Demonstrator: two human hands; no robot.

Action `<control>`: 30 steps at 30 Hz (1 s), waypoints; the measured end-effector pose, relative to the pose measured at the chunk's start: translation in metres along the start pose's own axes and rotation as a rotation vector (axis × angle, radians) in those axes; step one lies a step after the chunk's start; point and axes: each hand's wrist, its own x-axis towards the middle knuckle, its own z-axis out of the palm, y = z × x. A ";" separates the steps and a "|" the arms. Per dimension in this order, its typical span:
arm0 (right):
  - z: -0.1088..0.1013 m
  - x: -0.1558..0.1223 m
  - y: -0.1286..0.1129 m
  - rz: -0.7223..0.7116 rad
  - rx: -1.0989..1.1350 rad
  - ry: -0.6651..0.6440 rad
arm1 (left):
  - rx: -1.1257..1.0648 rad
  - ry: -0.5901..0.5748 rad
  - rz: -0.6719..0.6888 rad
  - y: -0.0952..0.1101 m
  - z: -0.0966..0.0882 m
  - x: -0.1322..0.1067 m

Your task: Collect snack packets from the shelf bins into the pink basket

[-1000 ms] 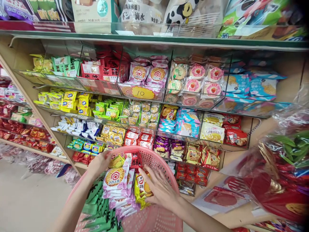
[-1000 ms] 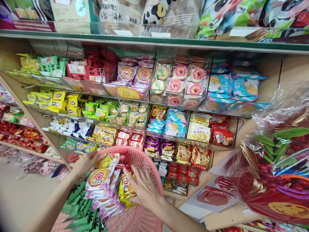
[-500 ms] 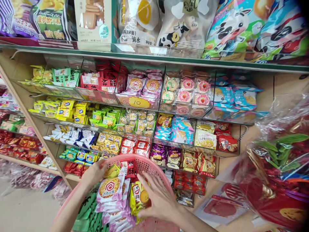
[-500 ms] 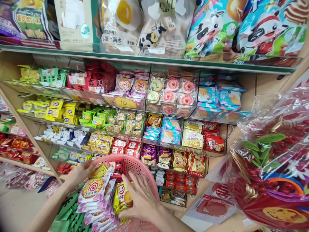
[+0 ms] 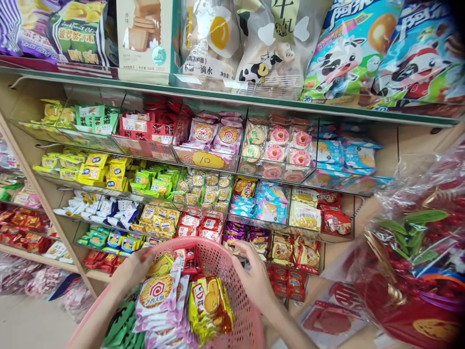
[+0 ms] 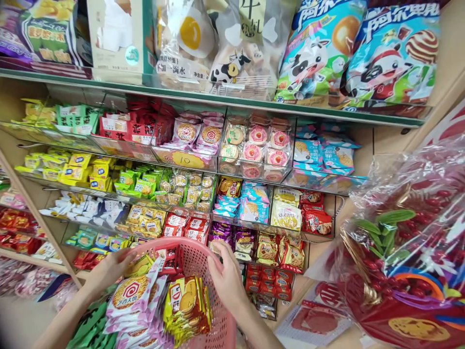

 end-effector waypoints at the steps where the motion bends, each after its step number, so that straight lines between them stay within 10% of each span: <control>1: 0.002 -0.009 0.002 0.030 0.011 0.021 | -0.001 0.002 -0.003 -0.001 0.001 0.001; 19: -0.017 -0.107 0.051 0.225 -0.155 0.191 | 0.049 -0.023 0.018 0.027 -0.002 -0.001; 30: -0.018 -0.052 0.002 0.155 -0.008 0.097 | 0.019 0.015 0.096 0.025 0.009 0.009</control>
